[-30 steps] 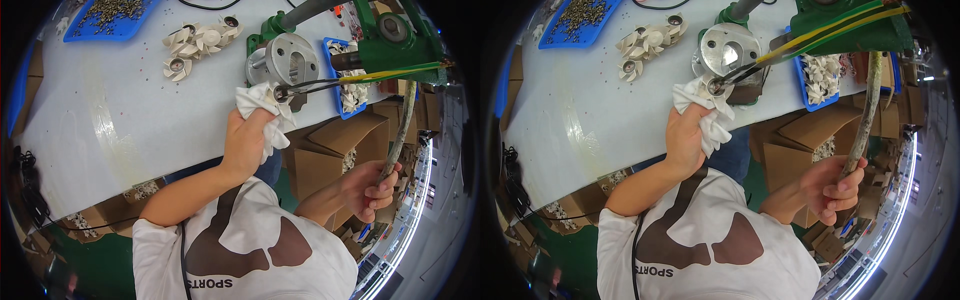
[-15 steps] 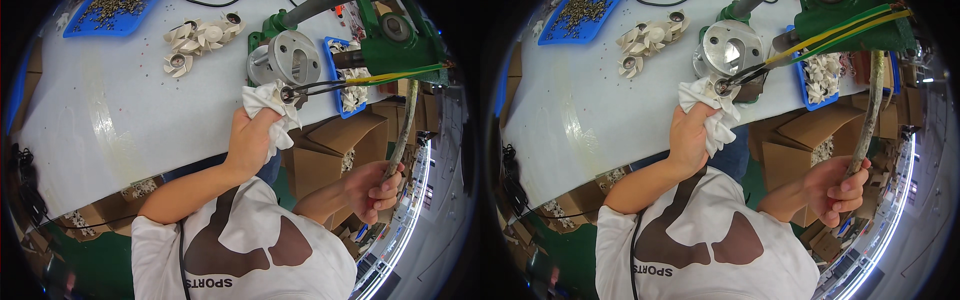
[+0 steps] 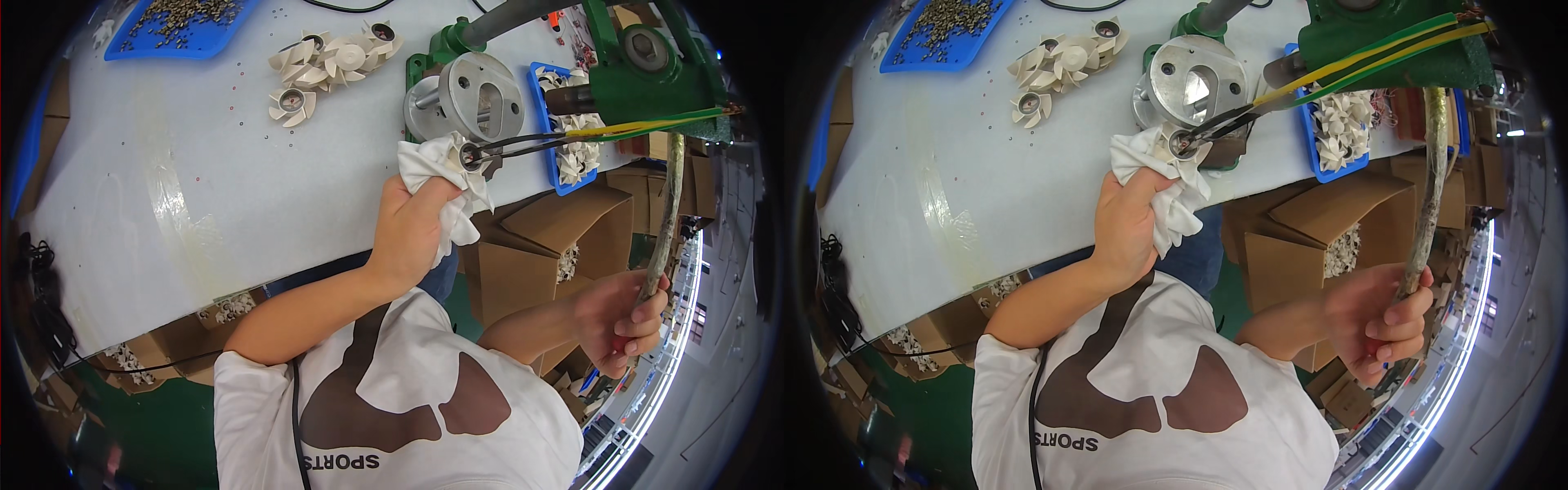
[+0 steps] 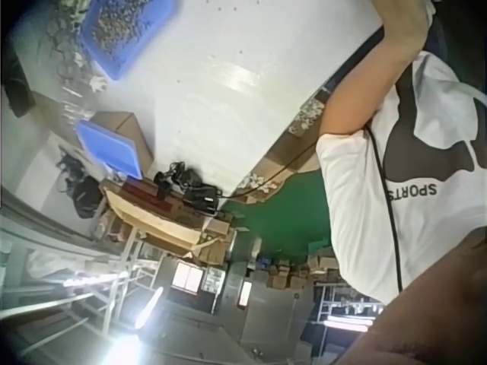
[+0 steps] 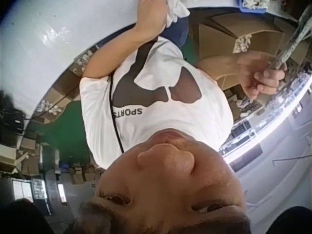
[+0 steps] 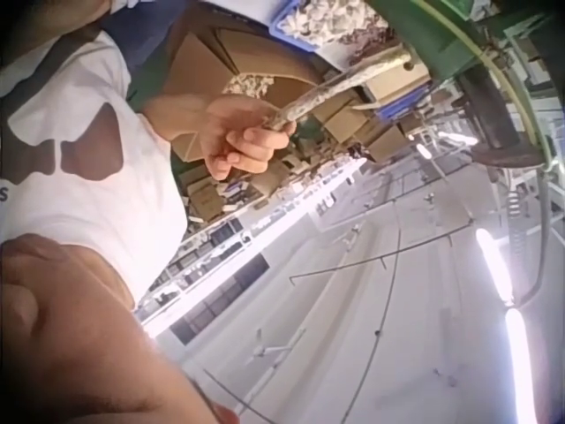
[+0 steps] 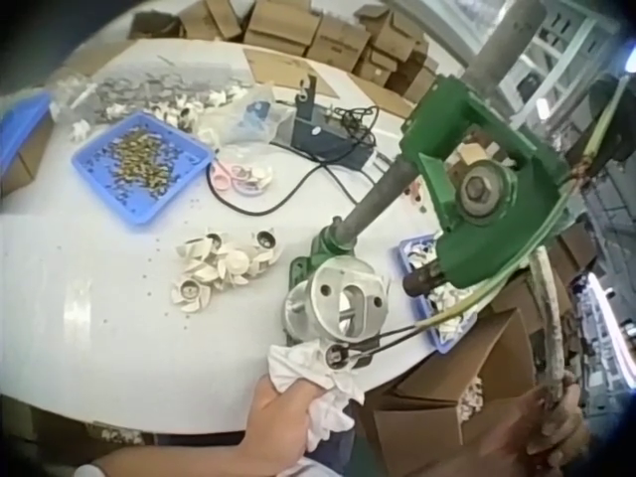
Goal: Assemble mechanical components using a manual lever press and tweezers at a factory workstation.
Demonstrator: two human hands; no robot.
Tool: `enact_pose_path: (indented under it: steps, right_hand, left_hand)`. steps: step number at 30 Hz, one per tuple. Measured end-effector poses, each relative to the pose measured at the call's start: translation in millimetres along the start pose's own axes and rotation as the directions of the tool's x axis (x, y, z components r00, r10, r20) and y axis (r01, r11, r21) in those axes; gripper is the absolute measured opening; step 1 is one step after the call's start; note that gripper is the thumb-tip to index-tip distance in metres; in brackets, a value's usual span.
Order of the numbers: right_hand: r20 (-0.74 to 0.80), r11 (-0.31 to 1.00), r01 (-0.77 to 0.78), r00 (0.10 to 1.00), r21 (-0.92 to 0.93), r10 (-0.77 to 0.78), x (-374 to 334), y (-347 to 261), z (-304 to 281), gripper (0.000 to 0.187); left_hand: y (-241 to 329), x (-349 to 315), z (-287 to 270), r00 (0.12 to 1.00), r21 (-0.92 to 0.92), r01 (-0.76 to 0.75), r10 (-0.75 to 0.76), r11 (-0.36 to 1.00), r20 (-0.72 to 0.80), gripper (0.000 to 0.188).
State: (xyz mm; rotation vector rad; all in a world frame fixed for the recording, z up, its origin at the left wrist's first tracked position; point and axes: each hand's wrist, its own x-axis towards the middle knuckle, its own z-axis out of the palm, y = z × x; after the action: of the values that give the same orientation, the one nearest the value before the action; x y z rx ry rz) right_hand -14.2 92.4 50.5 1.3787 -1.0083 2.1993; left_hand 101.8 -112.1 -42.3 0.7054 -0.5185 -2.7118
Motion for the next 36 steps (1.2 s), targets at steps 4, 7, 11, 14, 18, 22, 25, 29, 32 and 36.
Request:
enact_pose_path:
  steps: [4,7,11,14,18,22,25,29,32,36]
  right_hand:
    - [0.011,0.999,0.032,0.999,0.011,-0.032,10,-1,1,0.015]
    - [0.036,0.999,0.05,0.998,-0.012,-0.049,18,-3,0,0.016]
    - [0.097,0.993,0.07,0.993,-0.093,-0.061,28,-5,-3,0.018]
    - [0.102,0.986,0.122,0.989,-0.115,-0.11,33,-5,-3,0.018]
    - [0.104,0.993,0.114,0.989,-0.042,-0.109,46,-7,-1,0.019]
    - [0.117,0.995,0.092,0.989,0.03,-0.095,53,-9,-4,0.02]
    - [0.153,0.994,0.106,0.983,-0.005,-0.105,55,-10,-7,0.021]
    - [0.132,0.993,0.116,0.985,-0.02,-0.113,57,-11,-6,0.022]
    - [0.121,0.993,0.113,0.986,-0.019,-0.11,60,-13,-5,0.022]
    - [0.112,0.996,0.094,0.989,0.003,-0.094,64,-16,-3,0.021]
  left_hand:
    - [3,-1,2,0.999,0.048,0.019,-0.018,0.999,-0.032,0.029]
    - [3,0,3,1.0,0.057,-0.004,0.006,0.998,-0.029,0.026]
    - [-1,2,5,0.996,0.036,-0.089,0.088,0.995,0.013,0.022]
    - [-3,-1,5,0.996,0.041,-0.094,0.093,0.995,0.004,0.022]
    - [-3,0,4,0.996,0.031,-0.089,0.089,0.996,0.006,0.022]
    - [-3,0,5,0.997,0.019,-0.083,0.083,0.996,0.0,0.022]
    - [-1,-1,8,0.997,0.021,-0.077,0.078,0.997,-0.03,0.022]
    - [1,-2,9,0.997,0.0,-0.063,0.063,0.998,-0.04,0.022]
    - [0,-2,6,0.998,-0.011,-0.046,0.046,0.999,-0.031,0.022]
    - [-2,-1,1,1.0,-0.024,-0.012,0.012,1.0,0.005,0.028]
